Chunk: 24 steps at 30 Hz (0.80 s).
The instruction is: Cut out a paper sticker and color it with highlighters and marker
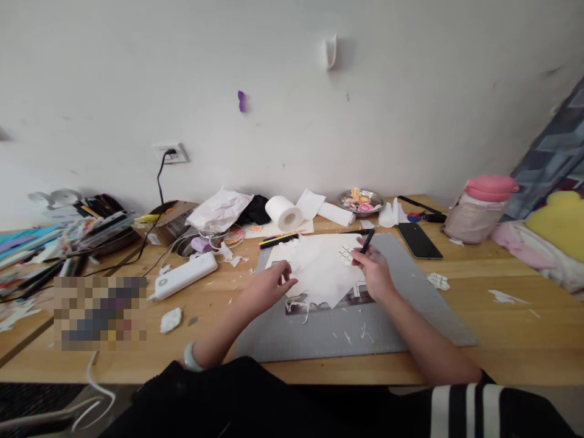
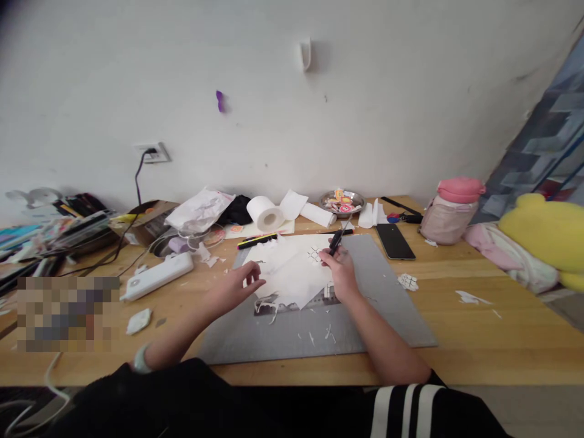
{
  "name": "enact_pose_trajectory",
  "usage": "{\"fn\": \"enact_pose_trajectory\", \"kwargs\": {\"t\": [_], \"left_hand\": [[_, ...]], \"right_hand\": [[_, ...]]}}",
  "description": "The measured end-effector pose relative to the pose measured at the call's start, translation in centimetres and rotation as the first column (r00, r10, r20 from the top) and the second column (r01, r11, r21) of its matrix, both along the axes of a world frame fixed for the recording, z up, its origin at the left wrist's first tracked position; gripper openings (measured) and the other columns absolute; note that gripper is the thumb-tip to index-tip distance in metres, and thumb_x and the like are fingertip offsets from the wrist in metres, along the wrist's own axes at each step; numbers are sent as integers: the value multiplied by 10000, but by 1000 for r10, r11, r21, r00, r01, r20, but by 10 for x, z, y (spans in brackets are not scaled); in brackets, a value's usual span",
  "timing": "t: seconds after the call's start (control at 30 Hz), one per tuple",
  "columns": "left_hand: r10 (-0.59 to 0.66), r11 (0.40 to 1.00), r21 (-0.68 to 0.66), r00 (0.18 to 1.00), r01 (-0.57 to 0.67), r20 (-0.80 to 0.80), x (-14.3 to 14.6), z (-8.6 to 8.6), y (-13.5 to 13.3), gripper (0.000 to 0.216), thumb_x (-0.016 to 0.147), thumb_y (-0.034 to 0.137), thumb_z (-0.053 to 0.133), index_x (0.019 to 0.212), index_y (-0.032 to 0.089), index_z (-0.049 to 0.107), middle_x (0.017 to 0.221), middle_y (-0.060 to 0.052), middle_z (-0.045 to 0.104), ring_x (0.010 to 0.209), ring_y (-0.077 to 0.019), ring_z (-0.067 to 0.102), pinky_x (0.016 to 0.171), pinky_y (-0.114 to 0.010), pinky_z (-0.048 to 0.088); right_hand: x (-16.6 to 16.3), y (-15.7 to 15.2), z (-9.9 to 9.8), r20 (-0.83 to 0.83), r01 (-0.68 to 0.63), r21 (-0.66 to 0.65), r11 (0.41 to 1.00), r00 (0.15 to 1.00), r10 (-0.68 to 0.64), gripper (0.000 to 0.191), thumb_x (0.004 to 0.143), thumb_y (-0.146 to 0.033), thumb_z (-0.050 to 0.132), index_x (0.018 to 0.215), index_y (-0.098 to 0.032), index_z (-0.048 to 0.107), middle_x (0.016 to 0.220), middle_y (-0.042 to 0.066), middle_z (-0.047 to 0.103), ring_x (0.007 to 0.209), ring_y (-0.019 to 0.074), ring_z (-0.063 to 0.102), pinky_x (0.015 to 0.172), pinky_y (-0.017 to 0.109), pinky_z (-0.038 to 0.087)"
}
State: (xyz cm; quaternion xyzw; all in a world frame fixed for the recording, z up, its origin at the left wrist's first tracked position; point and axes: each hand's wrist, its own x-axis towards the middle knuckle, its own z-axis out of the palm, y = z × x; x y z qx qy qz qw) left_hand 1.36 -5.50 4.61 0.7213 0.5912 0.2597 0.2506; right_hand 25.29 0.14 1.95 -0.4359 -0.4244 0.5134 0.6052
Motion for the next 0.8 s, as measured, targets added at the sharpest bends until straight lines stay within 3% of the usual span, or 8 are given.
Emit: {"fn": "enact_pose_trajectory", "kwargs": {"t": [0.07, 0.17, 0.3, 0.37, 0.53, 0.67, 0.8], "left_hand": [[33, 990, -138, 999, -37, -32, 0, -8, -2, 265, 798, 449, 489, 693, 217, 558, 618, -33, 652, 557, -213, 584, 586, -315, 416], [49, 958, -281, 998, -60, -49, 5, -16, -5, 284, 795, 470, 479, 761, 207, 582, 545, -12, 637, 503, -202, 581, 540, -292, 404], [67, 942, -328, 998, -63, 0, 20, -13, -8, 377, 776, 399, 512, 1087, 197, 579, 815, -35, 704, 671, -186, 634, 638, -277, 456], [84, 938, -342, 996, -64, 43, 28, -11, -9, 400, 779, 349, 507, 1137, 183, 572, 1013, -70, 686, 757, -178, 646, 687, -268, 474], [208, 926, -349, 966, -144, 153, 41, -16, 1, 461, 723, 302, 592, 1146, 119, 579, 1138, -153, 639, 905, -238, 641, 777, -307, 485], [301, 934, -290, 899, -210, 317, 42, -24, 18, 466, 717, 257, 615, 1162, 131, 560, 1209, -147, 593, 1079, -257, 570, 891, -332, 438], [358, 926, -302, 780, -226, 514, 46, -37, 32, 520, 715, 309, 645, 1185, 134, 507, 1270, -145, 524, 1010, -229, 571, 856, -334, 448]], "right_hand": [[-3, -2, -3, 37, -77, -27, 997, 996, 78, 436, 575, -368, 697, 946, -186, 559, 728, -23, 567, 645, 139, 525, 625, 285, 432], [-13, -6, -9, 123, -219, -92, 971, 965, 230, 263, 634, -288, 716, 818, -160, 578, 678, -29, 575, 609, 121, 530, 610, 276, 438], [-22, -11, -16, 219, -317, -166, 934, 911, 349, 146, 769, -202, 663, 703, -139, 549, 629, -51, 546, 568, 96, 514, 606, 260, 438], [-24, -11, -18, 235, -323, -177, 930, 903, 359, 127, 780, -176, 654, 720, -140, 547, 635, -57, 540, 582, 97, 520, 619, 260, 439], [-24, -10, -23, 212, -305, -198, 932, 914, 345, 169, 687, -161, 693, 726, -154, 529, 642, -59, 558, 574, 99, 516, 608, 255, 415], [-27, -7, -24, 157, -302, -216, 929, 928, 338, 285, 556, -245, 738, 725, -173, 519, 623, -56, 576, 572, 111, 523, 615, 266, 414], [-36, -5, -23, 98, -306, -247, 919, 936, 338, 358, 502, -300, 752, 755, -179, 528, 628, -47, 582, 576, 129, 540, 631, 291, 443]]}}
